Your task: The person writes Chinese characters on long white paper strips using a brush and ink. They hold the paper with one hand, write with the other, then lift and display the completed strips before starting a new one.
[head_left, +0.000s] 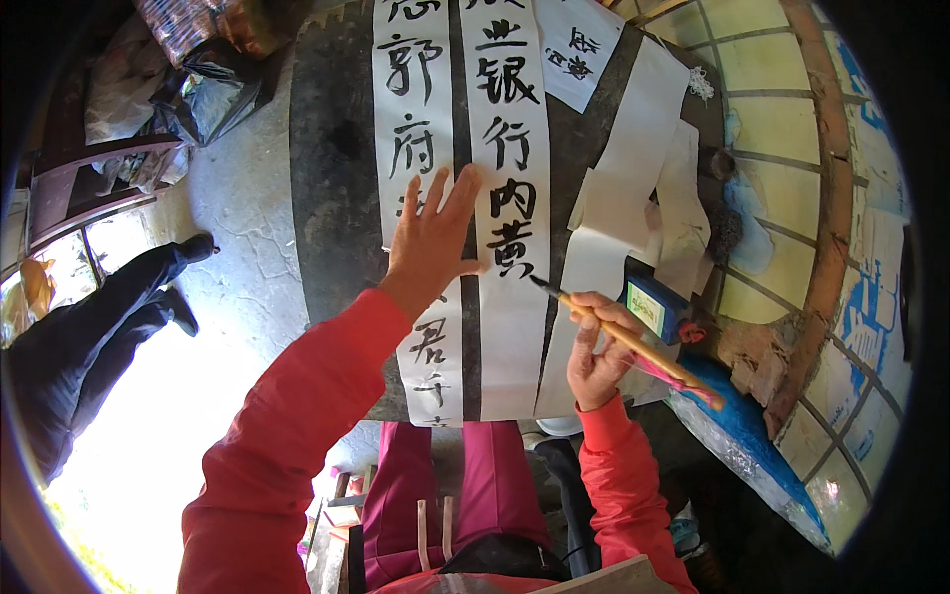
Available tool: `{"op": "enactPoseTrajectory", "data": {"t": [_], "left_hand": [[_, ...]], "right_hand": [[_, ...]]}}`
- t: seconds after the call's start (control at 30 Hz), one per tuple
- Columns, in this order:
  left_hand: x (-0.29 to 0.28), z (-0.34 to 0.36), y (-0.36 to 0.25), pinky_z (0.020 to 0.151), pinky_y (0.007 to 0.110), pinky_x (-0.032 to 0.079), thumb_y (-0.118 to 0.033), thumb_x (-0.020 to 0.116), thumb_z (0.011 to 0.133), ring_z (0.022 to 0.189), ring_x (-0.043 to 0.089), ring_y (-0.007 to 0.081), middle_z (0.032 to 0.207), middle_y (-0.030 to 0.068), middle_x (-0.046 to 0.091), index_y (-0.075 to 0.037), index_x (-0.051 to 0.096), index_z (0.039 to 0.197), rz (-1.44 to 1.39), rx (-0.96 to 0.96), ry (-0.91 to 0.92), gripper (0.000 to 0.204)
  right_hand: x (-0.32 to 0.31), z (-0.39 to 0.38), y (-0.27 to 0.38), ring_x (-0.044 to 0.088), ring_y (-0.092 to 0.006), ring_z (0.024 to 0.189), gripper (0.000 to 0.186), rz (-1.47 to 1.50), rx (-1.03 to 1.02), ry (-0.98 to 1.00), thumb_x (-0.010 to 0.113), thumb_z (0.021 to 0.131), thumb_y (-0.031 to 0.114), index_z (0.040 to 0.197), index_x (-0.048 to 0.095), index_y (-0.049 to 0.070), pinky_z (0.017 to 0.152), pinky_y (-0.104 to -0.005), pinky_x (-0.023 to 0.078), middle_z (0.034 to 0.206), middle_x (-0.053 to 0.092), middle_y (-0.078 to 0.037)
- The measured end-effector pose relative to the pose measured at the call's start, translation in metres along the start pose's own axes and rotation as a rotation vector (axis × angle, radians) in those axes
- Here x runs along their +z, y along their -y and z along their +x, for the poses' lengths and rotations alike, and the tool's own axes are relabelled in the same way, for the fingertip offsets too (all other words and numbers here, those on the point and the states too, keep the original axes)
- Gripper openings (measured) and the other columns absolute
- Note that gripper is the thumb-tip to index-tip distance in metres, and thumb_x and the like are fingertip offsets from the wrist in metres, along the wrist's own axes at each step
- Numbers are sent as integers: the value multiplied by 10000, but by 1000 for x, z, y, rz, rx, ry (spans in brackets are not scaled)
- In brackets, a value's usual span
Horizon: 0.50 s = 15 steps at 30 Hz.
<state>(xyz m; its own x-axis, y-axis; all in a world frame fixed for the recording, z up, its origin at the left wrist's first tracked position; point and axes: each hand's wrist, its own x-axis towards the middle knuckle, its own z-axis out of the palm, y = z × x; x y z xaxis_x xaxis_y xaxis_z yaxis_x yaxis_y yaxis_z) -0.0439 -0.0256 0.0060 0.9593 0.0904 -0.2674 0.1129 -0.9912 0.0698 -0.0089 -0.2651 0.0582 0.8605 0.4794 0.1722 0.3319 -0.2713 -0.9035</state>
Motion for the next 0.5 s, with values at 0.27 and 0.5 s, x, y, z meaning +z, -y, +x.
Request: {"op": "enactPoseTrajectory", "data": {"t": [0.27, 0.5], "left_hand": [[-15, 56, 28, 1174, 536, 186, -766, 691, 634, 1441, 268, 295, 1592, 55, 263, -79, 247, 1549, 87, -46, -12, 1227], [3, 5, -1, 1093, 463, 303, -403, 770, 775, 1262, 438, 252, 1389, 33, 475, -110, 454, 1399, -156, 13, -254, 758]], "right_hand": [[-7, 48, -1, 645, -224, 948, 218, 3, -111, -105, 529, 972, -25, 1147, 414, 32, 760, -301, 574, 1117, 617, -163], [13, 34, -12, 645, -230, 948, 225, 18, -72, -37, 539, 954, -51, 1130, 426, 29, 815, -311, 557, 1117, 619, -149]]}}
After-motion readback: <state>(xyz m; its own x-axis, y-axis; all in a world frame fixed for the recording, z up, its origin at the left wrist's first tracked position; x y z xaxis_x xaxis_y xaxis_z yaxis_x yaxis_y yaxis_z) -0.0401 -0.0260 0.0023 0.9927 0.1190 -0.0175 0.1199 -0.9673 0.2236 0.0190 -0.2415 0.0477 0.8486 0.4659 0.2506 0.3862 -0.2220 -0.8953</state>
